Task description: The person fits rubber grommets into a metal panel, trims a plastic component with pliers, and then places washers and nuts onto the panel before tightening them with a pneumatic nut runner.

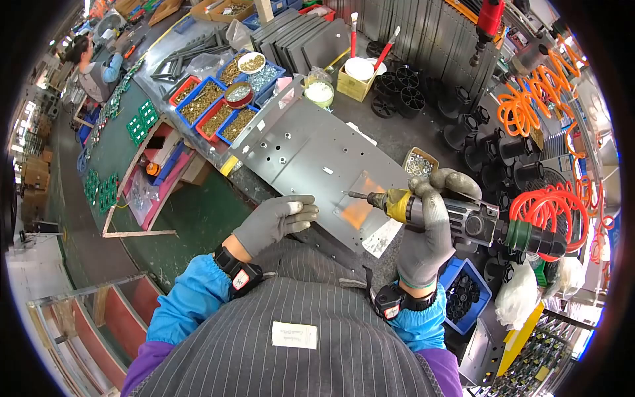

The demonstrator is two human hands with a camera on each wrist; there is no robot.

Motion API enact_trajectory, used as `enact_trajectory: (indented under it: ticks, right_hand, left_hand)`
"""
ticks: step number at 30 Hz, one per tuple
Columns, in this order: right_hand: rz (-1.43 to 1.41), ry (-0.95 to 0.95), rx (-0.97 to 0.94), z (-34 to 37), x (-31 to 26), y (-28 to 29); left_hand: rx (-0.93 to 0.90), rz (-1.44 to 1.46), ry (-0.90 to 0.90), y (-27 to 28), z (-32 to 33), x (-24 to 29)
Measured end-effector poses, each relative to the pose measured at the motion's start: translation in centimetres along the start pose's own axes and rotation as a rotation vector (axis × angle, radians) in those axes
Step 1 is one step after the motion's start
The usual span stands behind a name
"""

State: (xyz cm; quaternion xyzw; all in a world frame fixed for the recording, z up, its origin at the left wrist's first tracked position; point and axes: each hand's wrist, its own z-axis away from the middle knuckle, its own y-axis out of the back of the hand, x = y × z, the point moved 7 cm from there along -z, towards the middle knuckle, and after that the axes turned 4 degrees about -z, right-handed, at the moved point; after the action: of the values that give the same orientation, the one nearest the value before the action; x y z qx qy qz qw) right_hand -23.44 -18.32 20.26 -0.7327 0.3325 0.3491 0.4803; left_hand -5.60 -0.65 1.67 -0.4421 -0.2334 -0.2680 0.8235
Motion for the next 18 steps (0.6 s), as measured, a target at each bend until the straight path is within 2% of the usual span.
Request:
enact_trajectory:
  ticks: [6, 9, 11, 13, 14, 18]
  right_hand:
    - [0.105, 0.032, -0.049, 0.0, 0.1, 0.8]
    - [0.079, 0.007, -0.042, 0.1, -0.1, 0.3]
    - [0.032, -0.023, -0.046, 0.1, 0.3, 0.0]
    - [0.138, 0.042, -0.061, -0.2, 0.2, 0.1]
    - [0.048, -0.015, -0.05, -0.3, 0.4, -0.3]
    - [0.078, 0.003, -0.067, -0.8, 1.0, -1.0]
  left_hand:
    - [0.073, -0.03, 0.05, 1.4, 1.2, -1.3]
    - [0.109, -0.089, 0.114, 4.0, 1.9, -2.5]
    - [0.12, -0.07, 0.084, 6.1, 1.5, -3.0]
    - [0.11, -0.039, 0.086, 8.1, 0.9, -3.8]
    - [0.096, -0.009, 0.084, 8.9, 0.4, -4.0]
    - [0.151, 0.01, 0.153, 11.9, -1.2, -4.9]
